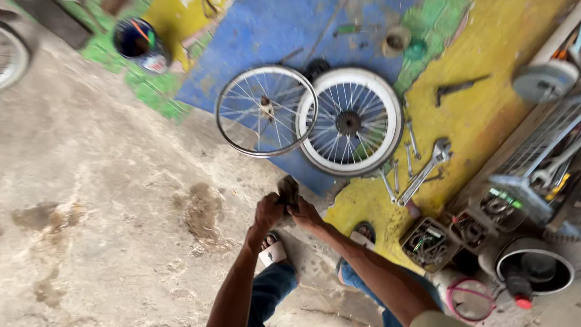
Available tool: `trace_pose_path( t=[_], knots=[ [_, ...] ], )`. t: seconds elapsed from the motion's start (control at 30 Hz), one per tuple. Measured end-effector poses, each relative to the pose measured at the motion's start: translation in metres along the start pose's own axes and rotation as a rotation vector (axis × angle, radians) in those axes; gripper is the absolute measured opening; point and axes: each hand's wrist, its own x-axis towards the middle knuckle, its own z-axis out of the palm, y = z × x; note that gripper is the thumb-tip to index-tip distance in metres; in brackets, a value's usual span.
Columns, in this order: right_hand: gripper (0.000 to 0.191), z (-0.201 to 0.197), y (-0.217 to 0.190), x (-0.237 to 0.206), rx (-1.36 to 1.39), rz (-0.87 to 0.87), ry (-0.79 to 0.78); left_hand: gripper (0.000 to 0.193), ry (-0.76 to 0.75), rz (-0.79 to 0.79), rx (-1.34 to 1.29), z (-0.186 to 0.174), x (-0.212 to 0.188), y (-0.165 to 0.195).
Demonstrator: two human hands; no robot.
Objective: The person cleans a bicycle wheel hub with a rag, then uses a wrench to tighten the axle nuts on the wheel hub. The person rotates the wheel to check the axle and continues tightening the nuts.
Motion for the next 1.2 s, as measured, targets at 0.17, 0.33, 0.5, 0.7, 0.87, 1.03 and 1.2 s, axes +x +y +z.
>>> trace_pose_path(
  t=[0.17,0.33,0.5,0.7,0.87,1.03,1.2],
  knots=[
    [0.041,0.024,0.032,0.057,-0.01,-0.003,-0.069,0.028,-0.066,0.008,0.035,0.032,0.054,-0.046],
    [0.043,0.024,0.048,0.091,-0.234,-0.232,-0.2,0.027,-0.185,0.055,0.302,0.04,0.092,-0.055],
    [0.048,-0.01,0.076,0.136,-0.319,-0.29,-0.442,0.026,-0.379,0.022,0.589,0.036,0.133,-0.057],
    [0.047,-0.083,0.08,0.188,-0.182,0.035,-0.229,0.047,-0.36,0.03,0.622,-0.001,0.171,-0.046],
    [0.042,-0.114,0.063,0.2,0.354,0.105,-0.095,0.053,-0.333,0.022,0.578,-0.032,0.163,-0.046],
    [0.049,-0.106,0.07,0.211,0.882,0.132,0.01,0.035,0.173,-0.308,0.38,-0.042,0.159,-0.071],
    [0.029,-0.093,0.071,0.225,0.858,0.099,0.081,0.045,0.443,-0.228,0.188,-0.037,0.168,-0.085]
  ],
)
